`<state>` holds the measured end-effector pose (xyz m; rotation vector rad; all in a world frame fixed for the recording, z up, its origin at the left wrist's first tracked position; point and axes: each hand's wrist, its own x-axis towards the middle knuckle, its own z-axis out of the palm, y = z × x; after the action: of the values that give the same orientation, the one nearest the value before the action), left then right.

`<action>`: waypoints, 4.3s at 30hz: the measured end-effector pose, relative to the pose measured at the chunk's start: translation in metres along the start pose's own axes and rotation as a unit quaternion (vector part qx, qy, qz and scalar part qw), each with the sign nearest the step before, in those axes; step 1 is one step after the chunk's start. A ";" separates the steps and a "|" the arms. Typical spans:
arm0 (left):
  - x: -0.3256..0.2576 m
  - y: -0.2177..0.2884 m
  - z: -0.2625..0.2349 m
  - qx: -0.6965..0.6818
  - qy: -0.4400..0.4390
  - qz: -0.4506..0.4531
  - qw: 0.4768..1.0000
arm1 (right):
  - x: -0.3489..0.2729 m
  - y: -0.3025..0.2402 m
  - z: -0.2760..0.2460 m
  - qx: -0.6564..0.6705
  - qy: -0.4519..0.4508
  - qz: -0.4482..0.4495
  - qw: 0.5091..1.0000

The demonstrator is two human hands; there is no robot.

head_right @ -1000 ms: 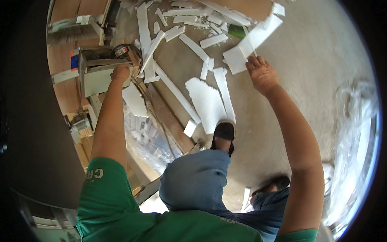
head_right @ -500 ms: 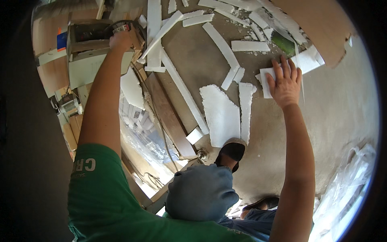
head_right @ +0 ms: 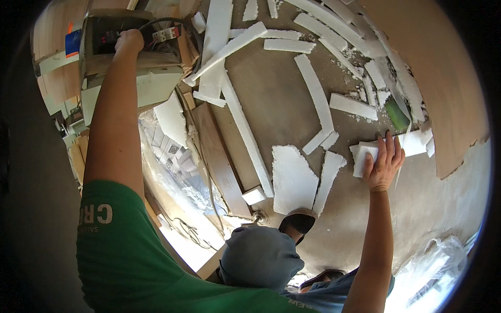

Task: The person lifts cardboard boxes and places them onto a conveyor belt, then assists a colleague in fitting long narrow boxes into larger containers and organizing foam packing inserts.

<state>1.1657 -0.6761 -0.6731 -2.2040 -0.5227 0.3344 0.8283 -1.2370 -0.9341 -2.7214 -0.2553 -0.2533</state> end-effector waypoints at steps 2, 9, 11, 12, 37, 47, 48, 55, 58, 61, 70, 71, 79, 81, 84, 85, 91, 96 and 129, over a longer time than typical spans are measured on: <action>0.011 -0.004 0.016 -0.014 -0.007 -0.014 1.000 | 0.002 -0.001 -0.001 -0.003 -0.002 -0.001 1.000; 0.036 -0.013 -0.001 -0.061 -0.034 -0.059 0.996 | 0.005 -0.003 -0.003 -0.005 0.001 -0.012 1.000; 0.057 -0.033 -0.005 -0.057 0.012 -0.114 0.992 | 0.007 -0.003 -0.004 -0.004 0.002 -0.016 1.000; 0.085 -0.054 0.018 -0.074 0.072 -0.120 0.987 | 0.008 -0.002 -0.003 -0.001 0.003 -0.022 1.000; 0.088 -0.051 -0.012 -0.342 -0.028 -0.130 0.930 | 0.010 -0.002 -0.004 -0.015 -0.013 -0.032 0.999; -0.069 0.102 -0.026 -0.296 0.033 0.232 0.926 | 0.005 -0.003 -0.008 -0.011 -0.014 -0.016 1.000; -0.106 0.120 -0.007 -0.327 0.016 0.310 0.892 | 0.006 -0.003 -0.008 -0.008 -0.012 -0.019 1.000; -0.388 0.142 0.035 -0.417 -0.343 0.623 0.566 | 0.003 -0.003 -0.007 0.002 -0.014 -0.008 1.000; -0.407 0.133 0.015 -0.430 -0.426 0.596 0.528 | 0.006 -0.002 -0.005 -0.006 -0.013 -0.004 1.000; -0.395 0.136 0.012 -0.444 -0.433 0.568 0.542 | 0.005 -0.002 -0.004 -0.007 -0.015 0.008 1.000; 0.002 0.017 -0.033 -0.098 0.090 0.085 0.987 | 0.006 -0.003 -0.003 0.005 -0.013 0.010 1.000; 0.010 0.003 -0.044 -0.106 0.060 0.018 0.992 | 0.004 -0.002 -0.003 0.001 -0.014 0.010 1.000; 0.069 -0.040 -0.007 -0.044 -0.029 -0.084 0.995 | 0.003 -0.001 -0.004 -0.002 -0.006 -0.012 1.000; 0.103 -0.055 0.018 -0.040 -0.025 -0.072 0.996 | 0.004 -0.001 -0.004 -0.003 -0.008 -0.015 1.000; 0.093 -0.051 0.012 -0.035 0.007 -0.056 0.998 | 0.007 -0.001 -0.004 -0.009 -0.009 -0.022 1.000; 0.090 -0.049 0.008 -0.035 -0.005 -0.063 0.997 | 0.009 -0.001 -0.004 -0.011 -0.009 -0.024 1.000; 0.095 -0.049 0.012 -0.010 0.010 -0.081 0.997 | 0.009 -0.002 -0.004 -0.014 -0.010 -0.023 1.000; 0.090 -0.050 0.003 -0.027 -0.015 -0.068 0.997 | 0.008 -0.001 -0.003 -0.013 -0.010 -0.027 1.000; 0.099 -0.042 0.017 -0.101 0.036 -0.133 0.985 | 0.010 -0.003 -0.005 -0.004 -0.010 -0.024 1.000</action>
<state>1.2353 -0.5933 -0.6573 -2.2936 -0.8318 0.0621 0.8363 -1.2346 -0.9260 -2.7293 -0.3265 -0.2417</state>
